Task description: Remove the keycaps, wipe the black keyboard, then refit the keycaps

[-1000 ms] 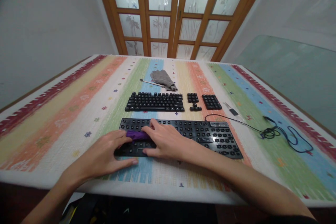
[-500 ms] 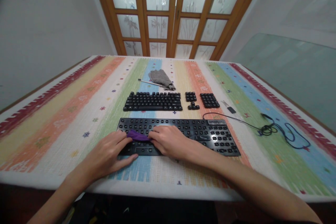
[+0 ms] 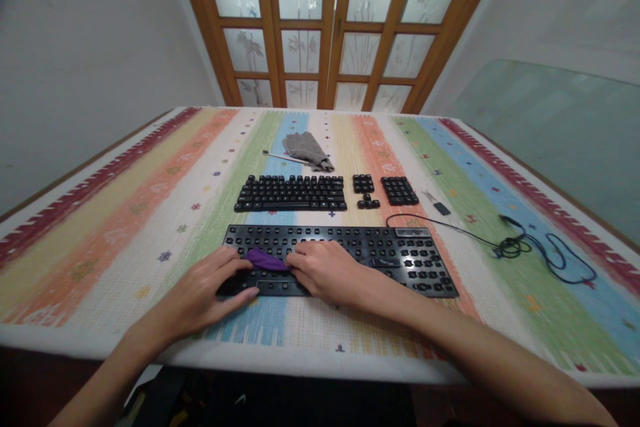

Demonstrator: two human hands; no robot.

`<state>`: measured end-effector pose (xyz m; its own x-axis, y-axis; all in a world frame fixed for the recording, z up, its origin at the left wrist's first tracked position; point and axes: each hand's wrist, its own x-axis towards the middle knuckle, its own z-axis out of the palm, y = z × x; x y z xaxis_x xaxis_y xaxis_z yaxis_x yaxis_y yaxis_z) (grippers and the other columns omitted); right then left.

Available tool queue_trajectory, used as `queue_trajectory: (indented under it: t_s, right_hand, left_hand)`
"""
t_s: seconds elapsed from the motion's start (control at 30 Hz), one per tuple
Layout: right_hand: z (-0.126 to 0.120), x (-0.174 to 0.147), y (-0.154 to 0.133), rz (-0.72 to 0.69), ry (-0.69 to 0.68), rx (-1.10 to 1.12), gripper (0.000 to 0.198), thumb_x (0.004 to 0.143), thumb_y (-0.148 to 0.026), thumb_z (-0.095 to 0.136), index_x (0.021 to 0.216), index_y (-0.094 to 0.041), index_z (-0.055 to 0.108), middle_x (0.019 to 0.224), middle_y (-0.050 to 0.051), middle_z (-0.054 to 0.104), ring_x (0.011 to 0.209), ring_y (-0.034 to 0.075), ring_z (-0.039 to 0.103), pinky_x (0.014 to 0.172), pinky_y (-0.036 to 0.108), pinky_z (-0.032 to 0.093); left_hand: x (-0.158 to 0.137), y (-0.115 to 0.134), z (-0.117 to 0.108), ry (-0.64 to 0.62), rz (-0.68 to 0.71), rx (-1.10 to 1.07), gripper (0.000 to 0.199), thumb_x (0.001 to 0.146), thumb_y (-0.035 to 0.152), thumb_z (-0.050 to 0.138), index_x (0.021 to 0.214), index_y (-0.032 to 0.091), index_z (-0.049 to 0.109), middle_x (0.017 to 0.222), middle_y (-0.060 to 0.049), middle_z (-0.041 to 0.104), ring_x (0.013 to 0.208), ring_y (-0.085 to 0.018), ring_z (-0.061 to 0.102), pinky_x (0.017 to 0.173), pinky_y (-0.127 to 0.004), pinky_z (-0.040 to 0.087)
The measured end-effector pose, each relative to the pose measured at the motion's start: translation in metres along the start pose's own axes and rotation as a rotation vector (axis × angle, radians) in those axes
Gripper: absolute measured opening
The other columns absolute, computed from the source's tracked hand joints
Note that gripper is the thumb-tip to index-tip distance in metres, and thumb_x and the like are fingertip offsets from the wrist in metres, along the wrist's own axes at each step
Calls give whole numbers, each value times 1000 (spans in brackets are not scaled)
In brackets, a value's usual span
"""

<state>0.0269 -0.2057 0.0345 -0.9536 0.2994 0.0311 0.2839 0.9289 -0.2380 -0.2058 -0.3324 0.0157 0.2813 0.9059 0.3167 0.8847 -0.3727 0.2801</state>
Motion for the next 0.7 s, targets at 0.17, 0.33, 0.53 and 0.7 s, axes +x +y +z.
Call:
queue_trajectory:
  t_s: [0.17, 0.33, 0.53, 0.7]
  right_hand:
    - [-2, -5, 2, 15, -8, -9, 14, 93, -16, 55, 97, -16, 68, 82, 4, 64, 68, 14, 53, 60, 27, 30]
    - [0, -12, 6, 19, 9, -2, 15, 93, -16, 54, 98, -16, 68, 83, 5, 63, 68, 14, 51, 60, 27, 30]
    - [0, -23, 10, 54, 27, 21, 14, 92, -14, 54, 96, -15, 67, 85, 6, 64, 69, 14, 53, 62, 27, 33]
    - [-2, -31, 11, 95, 27, 24, 16, 92, -15, 52, 97, -16, 67, 89, 7, 66, 72, 15, 56, 64, 27, 36]
  left_hand:
    - [-2, -3, 3, 33, 17, -7, 21, 94, 33, 56, 102, 14, 62, 92, -8, 60, 89, -24, 58, 80, -41, 53]
    - [2, 0, 4, 11, 20, -19, 23, 94, 34, 55, 103, 14, 63, 92, -8, 58, 87, -23, 56, 79, -40, 52]
    - [12, 6, 6, -15, 48, -18, 26, 93, 37, 58, 104, 15, 64, 93, -8, 59, 88, -23, 56, 80, -40, 52]
    - [18, 12, 9, -38, 55, -8, 28, 93, 38, 59, 106, 14, 64, 96, -10, 59, 90, -24, 57, 80, -40, 52]
